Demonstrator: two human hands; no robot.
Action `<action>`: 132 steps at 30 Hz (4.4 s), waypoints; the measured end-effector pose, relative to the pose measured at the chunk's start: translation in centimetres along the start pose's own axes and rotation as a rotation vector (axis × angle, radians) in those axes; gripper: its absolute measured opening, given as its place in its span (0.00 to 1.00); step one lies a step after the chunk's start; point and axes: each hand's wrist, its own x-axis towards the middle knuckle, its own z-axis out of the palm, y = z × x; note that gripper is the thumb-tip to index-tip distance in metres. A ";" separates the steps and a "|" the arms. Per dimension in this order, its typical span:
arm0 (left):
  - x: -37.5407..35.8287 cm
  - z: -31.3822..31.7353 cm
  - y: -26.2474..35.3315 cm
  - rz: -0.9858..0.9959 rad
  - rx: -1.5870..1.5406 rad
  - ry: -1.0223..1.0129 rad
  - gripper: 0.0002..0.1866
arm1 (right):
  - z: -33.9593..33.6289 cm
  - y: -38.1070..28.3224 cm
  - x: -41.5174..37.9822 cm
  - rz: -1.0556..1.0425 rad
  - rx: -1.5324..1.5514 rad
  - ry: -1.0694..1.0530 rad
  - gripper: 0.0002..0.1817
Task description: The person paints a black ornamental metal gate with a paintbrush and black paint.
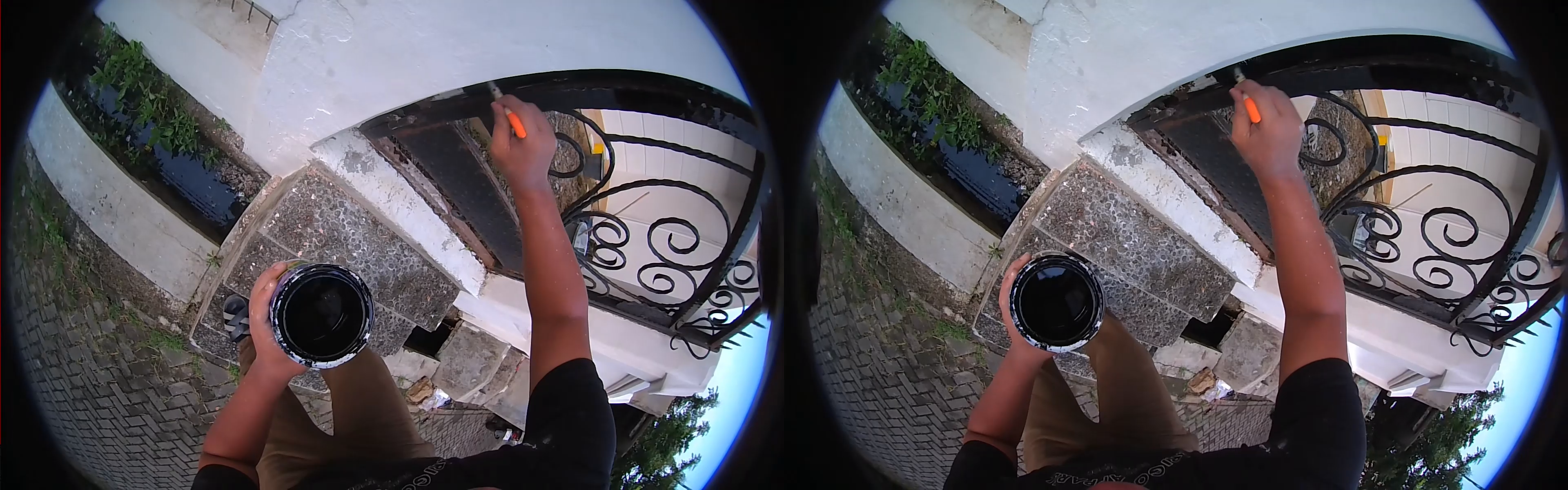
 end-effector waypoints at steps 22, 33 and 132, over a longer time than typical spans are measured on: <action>0.2 0.9 0.9 0.023 0.044 0.004 0.60 | -1.9 1.6 3.0 0.074 0.052 0.071 0.05; -0.4 0.3 1.1 0.030 0.087 0.002 0.60 | -6.0 -0.9 2.6 0.109 0.030 0.248 0.04; 4.5 -0.6 -0.9 0.296 0.446 -0.020 0.53 | -10.5 -16.2 -11.1 1.514 1.178 0.429 0.16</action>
